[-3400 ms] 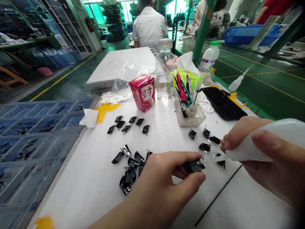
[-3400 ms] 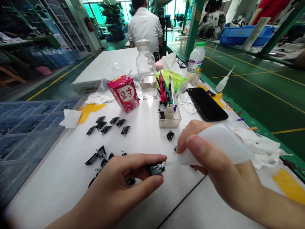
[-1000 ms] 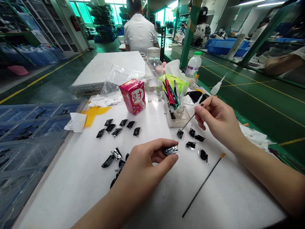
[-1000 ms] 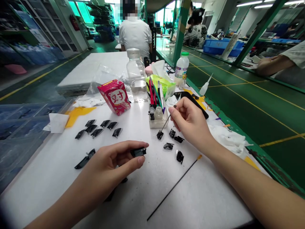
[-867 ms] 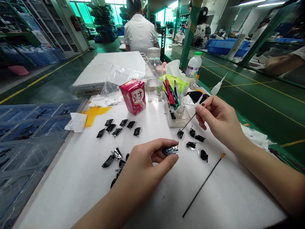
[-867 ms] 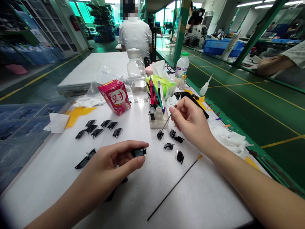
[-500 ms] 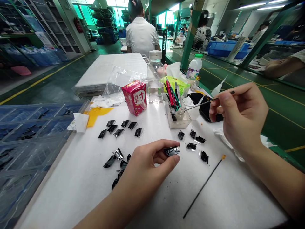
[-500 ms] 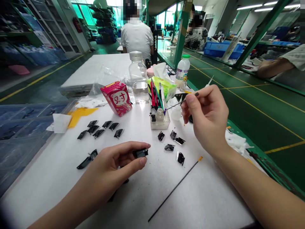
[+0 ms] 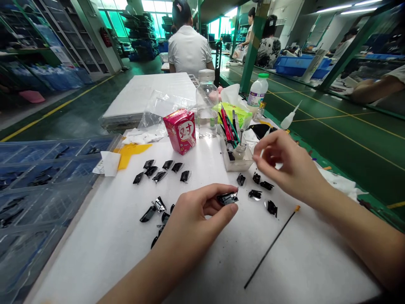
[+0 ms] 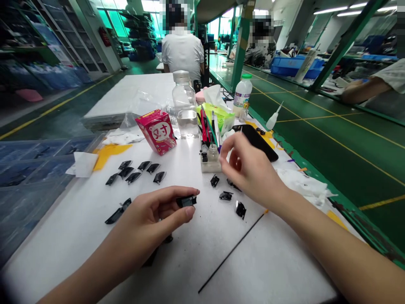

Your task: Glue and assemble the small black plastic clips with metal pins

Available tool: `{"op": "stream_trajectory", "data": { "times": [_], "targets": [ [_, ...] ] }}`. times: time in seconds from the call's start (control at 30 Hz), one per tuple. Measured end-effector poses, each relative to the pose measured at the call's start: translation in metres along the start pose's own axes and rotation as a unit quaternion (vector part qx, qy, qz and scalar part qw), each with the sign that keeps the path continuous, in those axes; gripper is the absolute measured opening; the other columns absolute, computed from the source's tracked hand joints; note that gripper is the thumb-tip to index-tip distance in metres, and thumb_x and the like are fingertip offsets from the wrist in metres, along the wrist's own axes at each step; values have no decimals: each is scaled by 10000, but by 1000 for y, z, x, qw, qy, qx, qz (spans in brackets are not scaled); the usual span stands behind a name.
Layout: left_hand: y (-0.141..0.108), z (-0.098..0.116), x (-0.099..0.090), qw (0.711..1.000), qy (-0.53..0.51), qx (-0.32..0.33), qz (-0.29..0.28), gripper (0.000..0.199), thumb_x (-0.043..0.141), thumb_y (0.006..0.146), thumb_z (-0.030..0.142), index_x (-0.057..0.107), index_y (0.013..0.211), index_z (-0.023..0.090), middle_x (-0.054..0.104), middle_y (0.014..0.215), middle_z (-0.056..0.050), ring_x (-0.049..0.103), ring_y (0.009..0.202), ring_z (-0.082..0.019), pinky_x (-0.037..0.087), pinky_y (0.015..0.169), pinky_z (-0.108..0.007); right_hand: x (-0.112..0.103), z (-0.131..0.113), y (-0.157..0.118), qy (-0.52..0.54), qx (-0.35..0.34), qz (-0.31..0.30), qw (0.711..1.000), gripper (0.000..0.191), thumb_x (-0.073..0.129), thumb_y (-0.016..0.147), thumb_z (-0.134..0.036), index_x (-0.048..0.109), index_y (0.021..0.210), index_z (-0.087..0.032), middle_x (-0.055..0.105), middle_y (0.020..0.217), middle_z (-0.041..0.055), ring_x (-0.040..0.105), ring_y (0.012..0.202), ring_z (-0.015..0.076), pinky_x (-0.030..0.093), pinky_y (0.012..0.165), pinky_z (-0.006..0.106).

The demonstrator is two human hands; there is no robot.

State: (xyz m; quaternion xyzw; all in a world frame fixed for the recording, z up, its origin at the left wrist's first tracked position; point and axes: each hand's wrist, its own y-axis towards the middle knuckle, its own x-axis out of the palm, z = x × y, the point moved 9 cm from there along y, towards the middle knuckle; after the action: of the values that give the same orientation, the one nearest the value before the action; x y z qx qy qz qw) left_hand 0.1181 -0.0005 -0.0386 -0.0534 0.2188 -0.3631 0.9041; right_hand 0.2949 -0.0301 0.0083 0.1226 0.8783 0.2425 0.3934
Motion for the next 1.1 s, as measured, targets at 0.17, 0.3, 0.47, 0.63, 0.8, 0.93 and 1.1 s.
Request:
{"op": "stream_trajectory", "data": {
  "times": [0.17, 0.3, 0.47, 0.63, 0.8, 0.93, 1.1],
  "targets": [
    [-2, 0, -1, 1000, -11, -9, 6, 298, 704, 885, 325, 764, 1155, 215, 476, 590, 74, 428, 538, -103, 304, 480, -229, 34, 1, -23, -102, -77, -189, 974, 224, 509, 936, -116, 601, 1082, -258, 674, 798, -21, 595, 582, 148, 377, 527, 249],
    [-2, -2, 0, 999, -32, -15, -4, 314, 707, 881, 322, 752, 1169, 207, 480, 595, 76, 418, 534, -100, 299, 472, -225, 45, 9, -28, -148, -109, -228, 956, 237, 460, 951, -127, 584, 1115, -246, 728, 952, 34, 672, 691, 186, 404, 560, 266],
    [1, -5, 3, 997, -68, -17, -24, 325, 702, 882, 324, 722, 1171, 176, 495, 616, 76, 400, 536, -93, 291, 470, -219, 50, 7, -28, -178, -129, -227, 949, 239, 464, 945, -115, 558, 1132, -231, 725, 1000, 50, 696, 731, 189, 414, 564, 262],
    [2, -4, 6, 995, -91, -15, -29, 302, 701, 887, 314, 705, 1150, 164, 497, 634, 74, 417, 576, -95, 307, 500, -214, 56, 3, -26, -205, -148, -209, 945, 205, 436, 955, -101, 530, 1107, -201, 700, 994, 57, 677, 692, 191, 400, 543, 278],
    [0, -4, 5, 994, -100, -17, -26, 272, 709, 884, 305, 701, 1120, 168, 484, 628, 80, 400, 571, -92, 296, 503, -221, 57, 2, -25, -223, -161, -187, 943, 157, 445, 973, -124, 550, 1073, -183, 674, 1052, 87, 632, 634, 166, 355, 496, 273],
    [0, -4, 5, 993, -117, -21, -22, 251, 712, 880, 288, 688, 1106, 181, 488, 642, 75, 446, 609, -101, 332, 531, -218, 55, -1, -24, -223, -177, -166, 944, 147, 437, 1002, -152, 576, 963, -180, 619, 925, 56, 534, 550, 140, 323, 456, 273],
    [0, -3, 2, 990, -140, 8, 0, 174, 726, 875, 266, 658, 1021, 200, 518, 703, 68, 495, 659, -101, 408, 584, -213, 30, -26, -22, -187, -183, -104, 960, 132, 474, 1018, -139, 589, 964, -175, 564, 887, 46, 518, 588, 133, 405, 482, 256]
  ]
}}
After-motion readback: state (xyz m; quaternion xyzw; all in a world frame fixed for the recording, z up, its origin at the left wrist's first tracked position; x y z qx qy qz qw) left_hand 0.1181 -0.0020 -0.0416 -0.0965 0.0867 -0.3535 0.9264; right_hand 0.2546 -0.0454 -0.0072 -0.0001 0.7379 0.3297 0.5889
